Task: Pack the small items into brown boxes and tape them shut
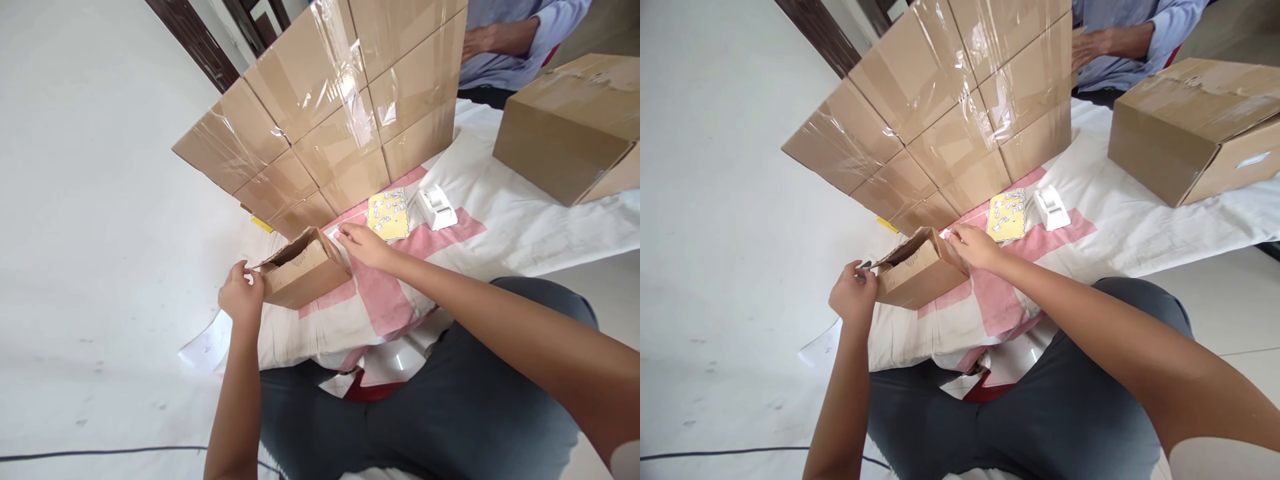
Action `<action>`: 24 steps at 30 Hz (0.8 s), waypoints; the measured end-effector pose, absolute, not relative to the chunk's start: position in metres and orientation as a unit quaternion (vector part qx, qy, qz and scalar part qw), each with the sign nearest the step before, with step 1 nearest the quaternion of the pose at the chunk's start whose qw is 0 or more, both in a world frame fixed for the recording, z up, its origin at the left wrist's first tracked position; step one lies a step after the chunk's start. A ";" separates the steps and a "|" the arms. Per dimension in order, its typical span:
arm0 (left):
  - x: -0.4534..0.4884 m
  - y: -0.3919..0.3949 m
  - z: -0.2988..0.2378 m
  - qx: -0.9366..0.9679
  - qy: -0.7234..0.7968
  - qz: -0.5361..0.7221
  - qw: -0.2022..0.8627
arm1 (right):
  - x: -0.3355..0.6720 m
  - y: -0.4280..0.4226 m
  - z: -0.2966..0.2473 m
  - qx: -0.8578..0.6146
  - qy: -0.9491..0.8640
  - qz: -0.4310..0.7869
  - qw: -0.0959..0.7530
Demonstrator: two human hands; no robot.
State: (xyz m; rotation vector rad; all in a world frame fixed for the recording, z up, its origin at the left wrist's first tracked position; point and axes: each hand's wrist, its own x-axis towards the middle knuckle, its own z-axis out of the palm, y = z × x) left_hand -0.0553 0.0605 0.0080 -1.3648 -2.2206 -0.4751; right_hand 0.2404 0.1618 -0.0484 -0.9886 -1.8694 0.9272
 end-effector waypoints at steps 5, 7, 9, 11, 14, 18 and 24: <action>-0.062 0.058 0.007 -0.531 -0.787 -0.146 0.280 | 0.242 0.162 -0.048 -0.394 -0.745 0.363 0.398; -0.064 0.055 0.009 -0.555 -0.769 -0.114 0.296 | 0.243 0.161 -0.048 -0.384 -0.753 0.349 0.405; -0.064 0.054 0.014 -0.589 -0.742 -0.051 0.316 | 0.243 0.156 -0.048 -0.367 -0.769 0.315 0.419; -0.064 0.054 0.021 -0.614 -0.715 0.023 0.333 | 0.242 0.148 -0.047 -0.324 -0.806 0.258 0.423; -0.062 0.056 0.033 -0.638 -0.683 0.102 0.342 | 0.237 0.134 -0.047 -0.215 -0.879 0.159 0.395; -0.062 0.061 0.050 -0.652 -0.664 0.137 0.340 | 0.228 0.127 -0.054 -0.164 -0.916 0.101 0.352; -0.073 0.061 0.067 -0.659 -0.656 0.135 0.342 | 0.226 0.131 -0.059 -0.184 -0.912 0.136 0.340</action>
